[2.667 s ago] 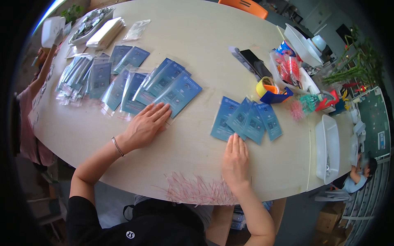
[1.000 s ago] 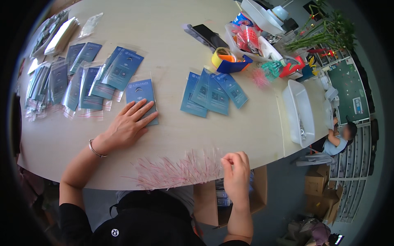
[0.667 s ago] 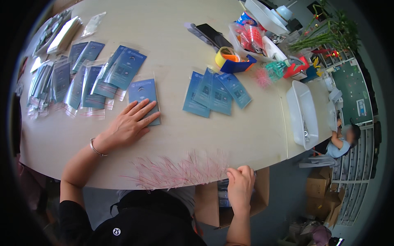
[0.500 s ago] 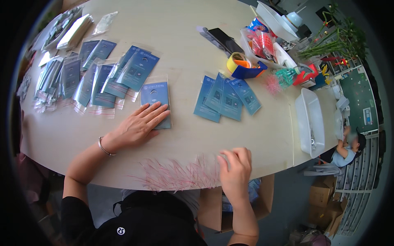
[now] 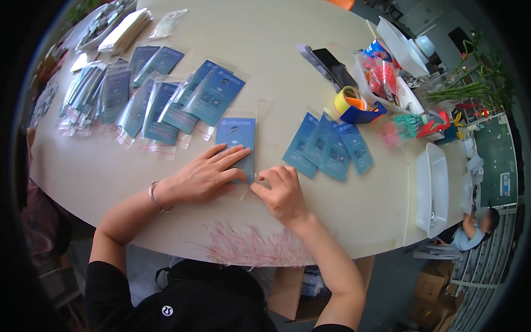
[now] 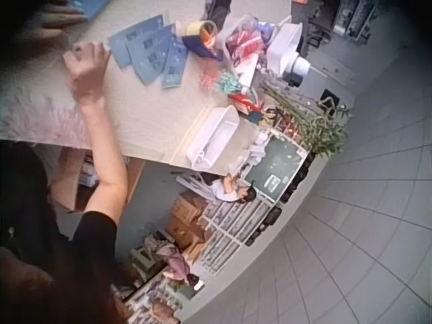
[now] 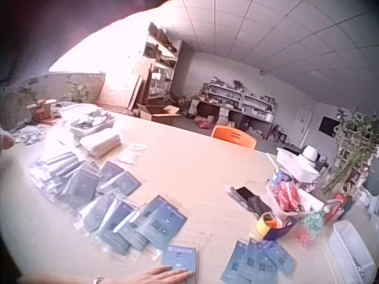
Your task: The person takes blue cards from a cardboard box and places them into clear plastic zip-lock bags on a table. They seal each bag and place it in a growing pile of finished packages.
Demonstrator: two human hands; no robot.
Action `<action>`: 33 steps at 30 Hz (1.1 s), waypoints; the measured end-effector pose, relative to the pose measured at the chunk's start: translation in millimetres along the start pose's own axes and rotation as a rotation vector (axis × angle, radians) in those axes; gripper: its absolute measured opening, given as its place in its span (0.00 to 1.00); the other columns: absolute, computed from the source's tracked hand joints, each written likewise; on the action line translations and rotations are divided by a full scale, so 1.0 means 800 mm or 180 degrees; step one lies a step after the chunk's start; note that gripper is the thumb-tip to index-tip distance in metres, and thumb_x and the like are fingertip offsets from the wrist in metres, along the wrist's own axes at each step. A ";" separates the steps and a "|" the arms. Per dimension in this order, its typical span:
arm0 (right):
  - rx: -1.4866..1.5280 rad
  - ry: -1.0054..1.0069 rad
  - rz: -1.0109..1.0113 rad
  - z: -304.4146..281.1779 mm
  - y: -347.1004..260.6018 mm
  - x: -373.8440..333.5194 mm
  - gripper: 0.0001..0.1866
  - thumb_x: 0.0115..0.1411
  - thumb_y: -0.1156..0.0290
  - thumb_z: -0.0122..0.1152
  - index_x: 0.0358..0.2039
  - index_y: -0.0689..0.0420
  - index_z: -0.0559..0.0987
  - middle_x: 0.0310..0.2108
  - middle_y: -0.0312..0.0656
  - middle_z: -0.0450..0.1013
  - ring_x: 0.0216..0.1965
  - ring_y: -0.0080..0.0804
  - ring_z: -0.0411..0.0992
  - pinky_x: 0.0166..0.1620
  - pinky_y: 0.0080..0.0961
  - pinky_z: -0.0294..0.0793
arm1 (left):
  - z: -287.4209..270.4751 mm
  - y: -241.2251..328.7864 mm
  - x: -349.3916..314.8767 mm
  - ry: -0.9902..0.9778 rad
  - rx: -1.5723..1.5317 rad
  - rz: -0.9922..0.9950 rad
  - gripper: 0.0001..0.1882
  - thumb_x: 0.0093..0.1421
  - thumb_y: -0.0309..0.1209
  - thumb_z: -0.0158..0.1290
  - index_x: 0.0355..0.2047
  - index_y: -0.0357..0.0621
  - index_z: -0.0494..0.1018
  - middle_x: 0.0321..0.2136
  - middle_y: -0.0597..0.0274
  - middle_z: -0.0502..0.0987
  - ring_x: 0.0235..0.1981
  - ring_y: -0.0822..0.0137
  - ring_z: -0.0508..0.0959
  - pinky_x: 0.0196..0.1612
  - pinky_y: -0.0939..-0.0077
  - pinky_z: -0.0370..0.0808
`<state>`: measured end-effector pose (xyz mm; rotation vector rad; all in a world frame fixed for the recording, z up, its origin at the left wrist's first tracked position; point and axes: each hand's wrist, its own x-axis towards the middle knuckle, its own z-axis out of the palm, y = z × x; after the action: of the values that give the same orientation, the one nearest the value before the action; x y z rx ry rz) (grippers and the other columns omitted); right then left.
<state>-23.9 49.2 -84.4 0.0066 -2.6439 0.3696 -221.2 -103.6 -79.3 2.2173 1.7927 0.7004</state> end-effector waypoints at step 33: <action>0.0993 0.0215 0.1466 0.009 -0.018 -0.006 0.06 0.51 0.71 0.71 0.25 0.56 0.80 0.28 0.36 0.70 0.36 0.37 0.67 0.44 0.33 0.65 | 0.008 0.009 -0.040 0.0726 -0.0229 -0.1152 0.07 0.52 0.31 0.63 0.27 0.42 0.79 0.54 0.62 0.73 0.59 0.57 0.68 0.59 0.59 0.62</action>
<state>-21.8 33.2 -89.3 -0.5104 -2.4742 0.9121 -216.5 -135.0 -88.8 1.7551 2.1604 0.9453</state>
